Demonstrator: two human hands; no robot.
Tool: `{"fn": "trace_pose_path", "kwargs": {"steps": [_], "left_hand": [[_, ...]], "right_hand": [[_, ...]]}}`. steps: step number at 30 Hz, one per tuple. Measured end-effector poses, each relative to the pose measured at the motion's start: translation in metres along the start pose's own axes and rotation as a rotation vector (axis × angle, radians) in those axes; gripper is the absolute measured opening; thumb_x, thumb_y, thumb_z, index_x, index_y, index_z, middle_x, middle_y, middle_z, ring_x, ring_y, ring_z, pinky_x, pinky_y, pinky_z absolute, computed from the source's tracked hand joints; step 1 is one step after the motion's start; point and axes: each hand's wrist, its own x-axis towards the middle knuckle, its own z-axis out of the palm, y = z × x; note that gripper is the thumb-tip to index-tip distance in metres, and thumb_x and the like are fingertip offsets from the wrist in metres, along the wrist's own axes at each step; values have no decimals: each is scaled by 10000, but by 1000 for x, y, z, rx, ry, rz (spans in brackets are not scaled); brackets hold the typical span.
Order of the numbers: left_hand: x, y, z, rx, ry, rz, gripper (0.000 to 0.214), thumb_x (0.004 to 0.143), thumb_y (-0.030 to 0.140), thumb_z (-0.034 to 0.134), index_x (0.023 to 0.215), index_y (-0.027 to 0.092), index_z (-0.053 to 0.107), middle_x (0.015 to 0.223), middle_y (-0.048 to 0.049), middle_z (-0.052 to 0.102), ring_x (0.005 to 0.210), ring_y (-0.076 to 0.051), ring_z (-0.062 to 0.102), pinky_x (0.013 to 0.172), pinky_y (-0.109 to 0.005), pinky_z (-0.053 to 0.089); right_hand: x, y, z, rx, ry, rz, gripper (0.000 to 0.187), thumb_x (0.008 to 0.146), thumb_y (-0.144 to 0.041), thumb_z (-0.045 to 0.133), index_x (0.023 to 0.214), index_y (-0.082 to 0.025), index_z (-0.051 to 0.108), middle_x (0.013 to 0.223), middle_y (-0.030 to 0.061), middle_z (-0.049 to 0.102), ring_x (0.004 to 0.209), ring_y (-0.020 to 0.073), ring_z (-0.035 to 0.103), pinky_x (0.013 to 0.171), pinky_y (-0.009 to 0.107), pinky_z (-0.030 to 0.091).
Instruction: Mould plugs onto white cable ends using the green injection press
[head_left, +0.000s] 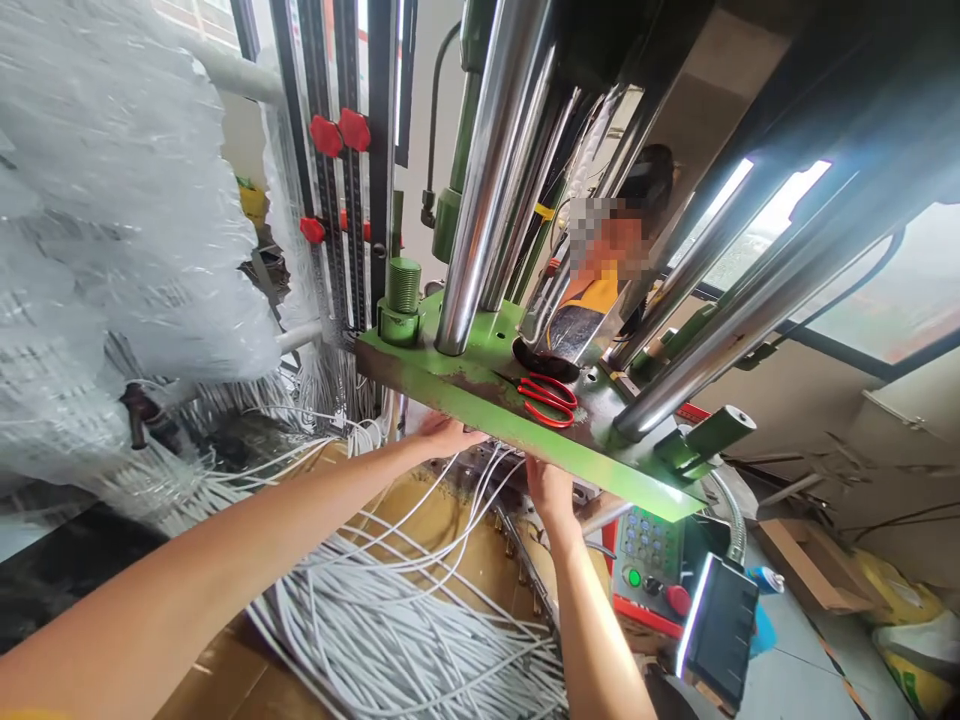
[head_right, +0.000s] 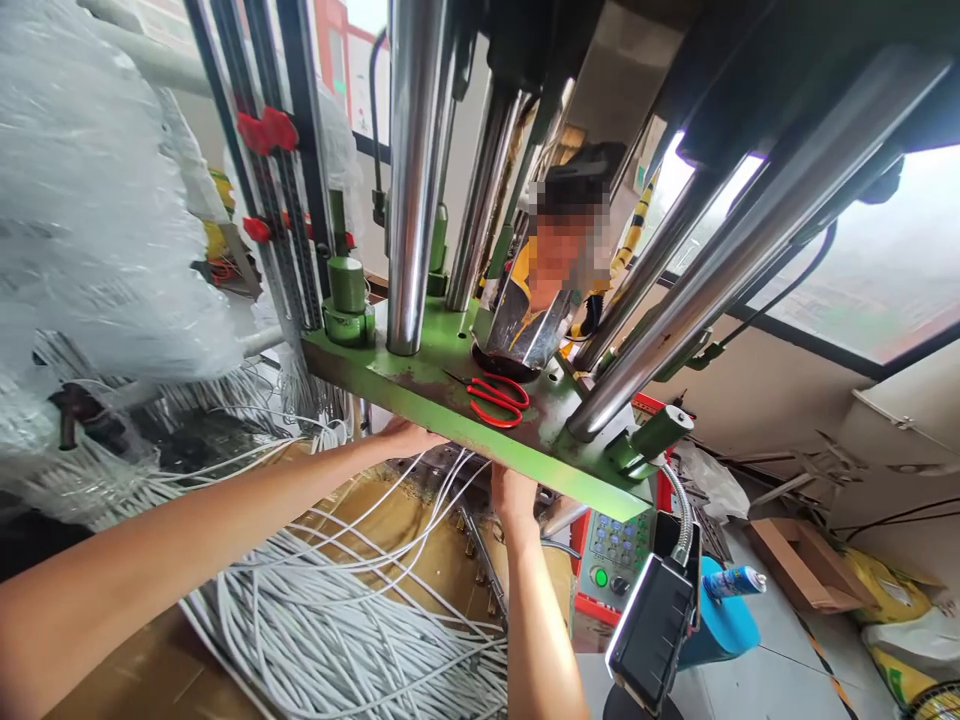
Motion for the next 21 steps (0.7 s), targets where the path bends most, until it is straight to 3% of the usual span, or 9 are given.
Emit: {"fn": "trace_pose_path", "kwargs": {"steps": [5, 9, 13, 16, 21], "left_hand": [[-12, 5, 5, 73, 12, 88, 218, 864, 257, 557, 966, 188, 737, 999, -109, 732, 1013, -274, 647, 953, -381, 451], [-13, 9, 4, 76, -14, 162, 247, 825, 130, 561, 964, 227, 739, 972, -73, 741, 962, -244, 665, 893, -345, 479], [-23, 20, 4, 40, 16, 161, 181, 863, 270, 589, 953, 223, 739, 909, -70, 743, 903, -249, 673, 849, -354, 488], [-36, 27, 13, 0, 14, 144, 244, 815, 402, 670, 975, 231, 737, 795, -49, 743, 812, -246, 686, 795, -350, 499], [-42, 31, 30, -54, 9, 79, 191, 824, 291, 661, 990, 219, 722, 846, -46, 756, 829, -215, 691, 794, -315, 497]], "right_hand": [[2, -26, 0, 41, -30, -167, 283, 949, -233, 462, 1122, -257, 684, 1110, 68, 715, 1078, 225, 619, 982, 340, 418], [8, -22, 4, 51, -39, -245, 254, 940, -241, 496, 1091, -263, 699, 1086, 60, 726, 1035, 217, 642, 962, 317, 435], [10, -7, 18, 36, -1, -206, 261, 944, -233, 481, 1083, -229, 703, 1069, 68, 735, 1015, 215, 650, 988, 337, 430], [9, 1, 29, 22, 14, -187, 252, 932, -214, 483, 993, -231, 728, 1021, 59, 750, 984, 211, 661, 985, 330, 435], [7, 4, 33, 5, 8, -206, 237, 906, -217, 507, 994, -205, 726, 1005, 85, 751, 957, 232, 672, 959, 342, 454]]}}
